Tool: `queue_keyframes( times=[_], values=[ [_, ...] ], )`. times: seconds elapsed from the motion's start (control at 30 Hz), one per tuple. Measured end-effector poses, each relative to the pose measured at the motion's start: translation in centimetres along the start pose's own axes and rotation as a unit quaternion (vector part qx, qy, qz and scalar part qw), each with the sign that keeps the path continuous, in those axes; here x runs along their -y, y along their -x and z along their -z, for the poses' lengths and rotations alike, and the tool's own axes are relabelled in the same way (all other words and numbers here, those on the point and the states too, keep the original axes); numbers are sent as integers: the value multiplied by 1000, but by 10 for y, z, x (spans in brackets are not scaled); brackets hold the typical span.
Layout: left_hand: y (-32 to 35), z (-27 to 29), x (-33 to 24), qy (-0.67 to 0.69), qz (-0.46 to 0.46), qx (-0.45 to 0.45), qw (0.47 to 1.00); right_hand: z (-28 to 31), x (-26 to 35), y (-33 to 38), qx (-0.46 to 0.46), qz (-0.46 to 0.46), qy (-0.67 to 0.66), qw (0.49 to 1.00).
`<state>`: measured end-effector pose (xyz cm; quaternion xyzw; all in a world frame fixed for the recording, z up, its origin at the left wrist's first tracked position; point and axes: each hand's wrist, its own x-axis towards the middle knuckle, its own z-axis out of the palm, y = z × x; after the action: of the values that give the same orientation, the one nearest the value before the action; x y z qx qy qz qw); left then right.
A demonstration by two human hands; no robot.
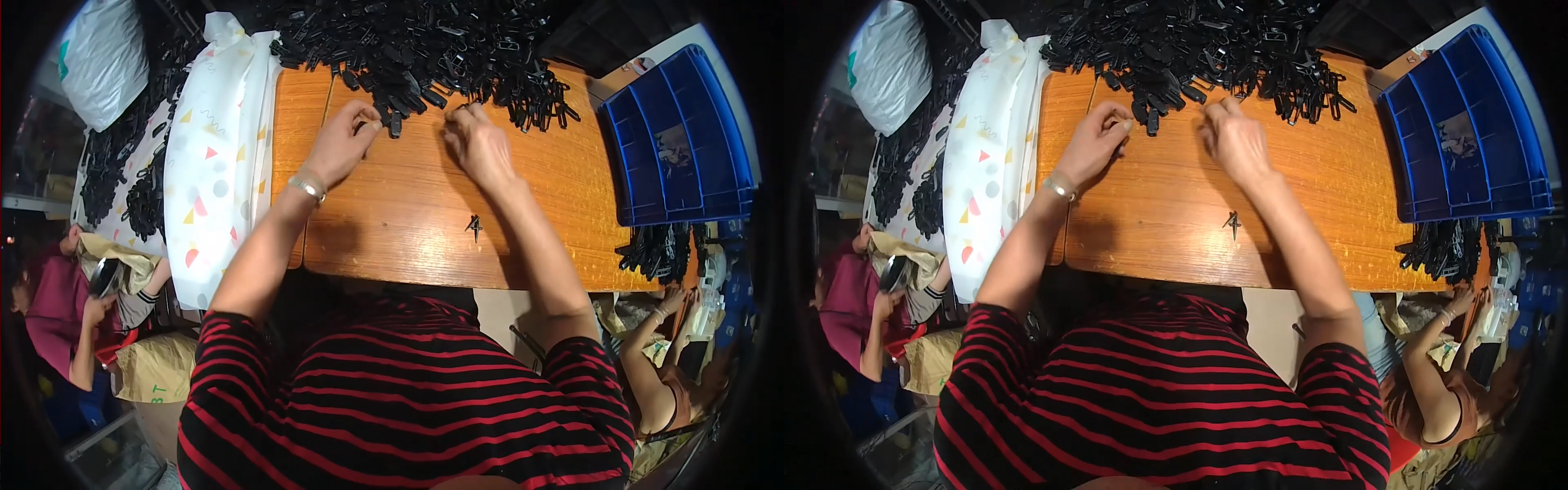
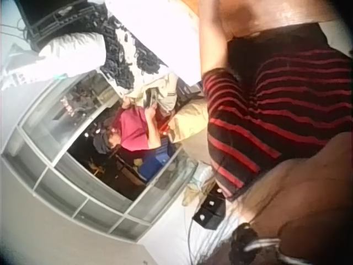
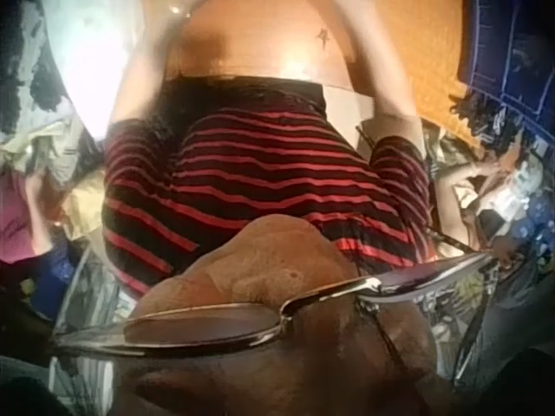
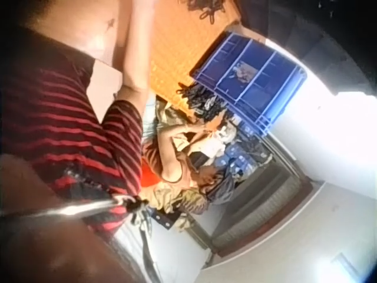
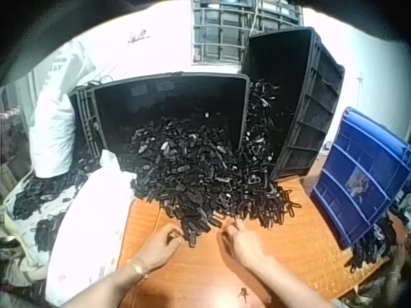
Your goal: Assembling small black plastic components at a workbench.
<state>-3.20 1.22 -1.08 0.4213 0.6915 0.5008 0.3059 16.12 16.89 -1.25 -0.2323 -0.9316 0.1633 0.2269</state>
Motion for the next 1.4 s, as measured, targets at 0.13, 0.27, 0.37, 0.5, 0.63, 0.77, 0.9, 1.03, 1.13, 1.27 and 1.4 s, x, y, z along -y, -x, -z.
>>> queue_keyframes(
  times=[0.13, 0.27, 0.37, 0.5, 0.63, 0.77, 0.9, 1.03, 1.13, 1.27, 1.4],
  values=[
    [-29, 3, 12, -375, -244, -72, 891, 2, -14, -26, 37, 48, 166, 984],
    [-40, 4, 15, -437, -254, -23, 863, -1, -23, -37, 100, 102, 206, 968],
    [-40, 8, 8, -436, -265, -3, 860, 0, -24, -38, 96, 129, 226, 961],
    [-30, 8, 7, -401, -231, 11, 886, 5, -23, -34, 113, 130, 214, 962],
    [-14, 7, 24, -234, -163, -27, 958, 17, -4, -25, 111, 95, 93, 985],
    [9, -11, 17, 153, -10, -27, 988, 0, 10, -5, -52, -15, -203, 978],
    [33, -26, 3, 300, 51, -27, 952, -9, 54, 16, -93, -179, -473, 858],
    [40, -29, -8, 344, 31, 3, 938, -21, 82, 30, -156, -118, -540, 819],
    [44, -28, -13, 334, 8, -7, 943, -15, 96, 31, -148, -151, -561, 800],
    [48, -28, -19, 292, -22, -25, 956, -12, 94, 31, -161, -62, -429, 887],
    [54, -29, -18, 285, -55, -33, 956, -18, 90, 33, -153, -36, -402, 902]
  ],
)
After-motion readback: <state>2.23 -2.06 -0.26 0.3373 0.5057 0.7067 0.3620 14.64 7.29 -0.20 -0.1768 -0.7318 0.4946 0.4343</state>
